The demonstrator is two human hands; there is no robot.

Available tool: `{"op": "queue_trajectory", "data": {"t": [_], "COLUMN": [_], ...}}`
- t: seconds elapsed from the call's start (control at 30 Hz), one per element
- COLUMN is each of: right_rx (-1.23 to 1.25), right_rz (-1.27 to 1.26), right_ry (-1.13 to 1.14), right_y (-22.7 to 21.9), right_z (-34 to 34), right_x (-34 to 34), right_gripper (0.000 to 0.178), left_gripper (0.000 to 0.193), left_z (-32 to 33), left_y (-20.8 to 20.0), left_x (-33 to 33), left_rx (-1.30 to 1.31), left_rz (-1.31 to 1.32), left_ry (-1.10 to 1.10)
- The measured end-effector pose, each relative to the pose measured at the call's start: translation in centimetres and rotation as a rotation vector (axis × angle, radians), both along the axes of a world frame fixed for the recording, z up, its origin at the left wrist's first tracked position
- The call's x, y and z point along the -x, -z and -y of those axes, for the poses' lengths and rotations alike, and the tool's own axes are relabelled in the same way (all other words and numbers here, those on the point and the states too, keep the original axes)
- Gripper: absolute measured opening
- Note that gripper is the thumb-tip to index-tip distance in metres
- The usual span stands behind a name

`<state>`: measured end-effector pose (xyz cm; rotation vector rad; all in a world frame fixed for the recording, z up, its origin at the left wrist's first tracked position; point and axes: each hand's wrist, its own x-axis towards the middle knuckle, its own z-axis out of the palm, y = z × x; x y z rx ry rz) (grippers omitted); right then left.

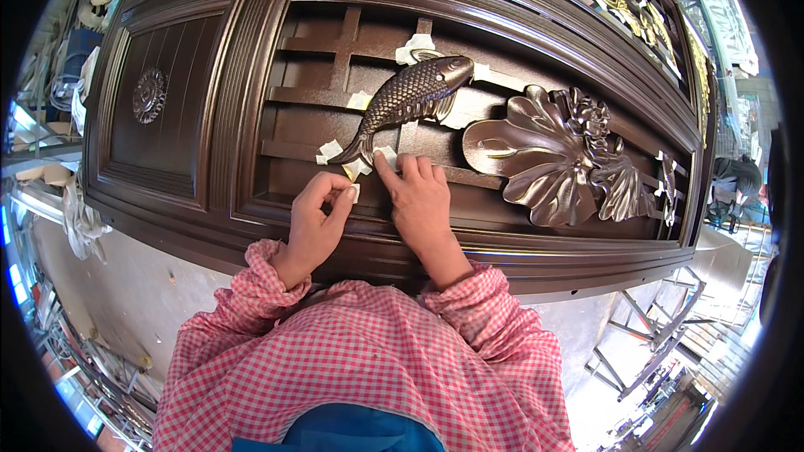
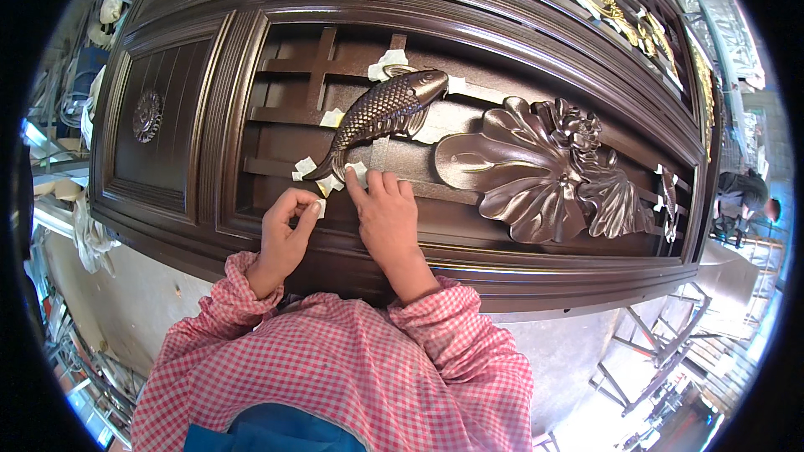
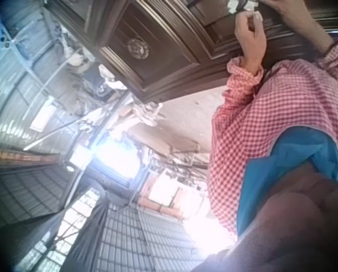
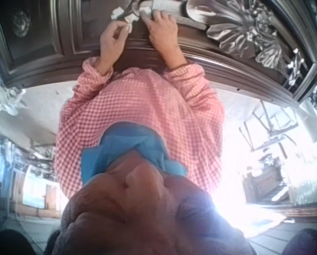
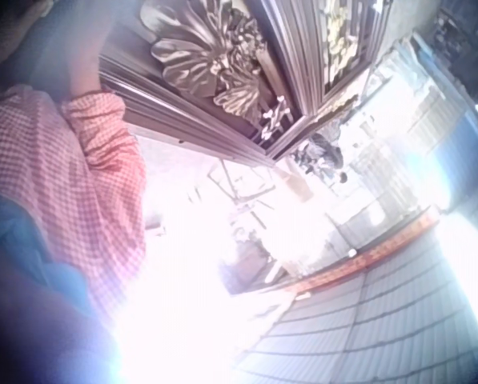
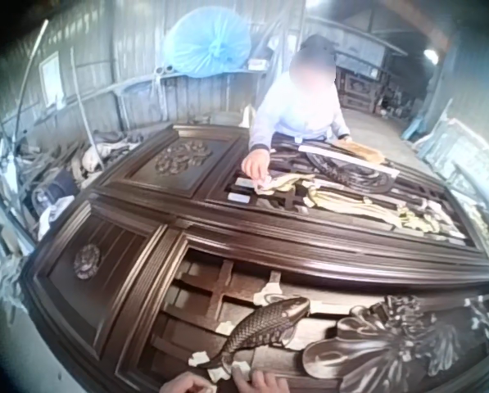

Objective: The person applies small pieces of gold leaf to a carved fish relief on a wooden door panel, then puts on gloves and rubs a larger gold-leafed sheet with a sponge. The person walks through a workshop area carrying the sheet and a plastic bag.

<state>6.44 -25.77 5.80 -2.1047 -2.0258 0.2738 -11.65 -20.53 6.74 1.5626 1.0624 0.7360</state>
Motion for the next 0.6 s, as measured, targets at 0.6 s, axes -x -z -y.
{"op": "queue_trajectory", "data": {"t": [0.6], "right_rx": [-0.113], "right_rz": [-0.023], "right_ry": [0.114], "right_y": [0.3], "right_z": [-1.4], "right_x": [0.3], "right_gripper": [0.044], "left_gripper": [0.011], "left_z": [1.0], "left_y": [-0.2], "left_x": [-0.6], "left_rx": [0.074], "left_rz": [0.069], "left_ry": [-0.034]}}
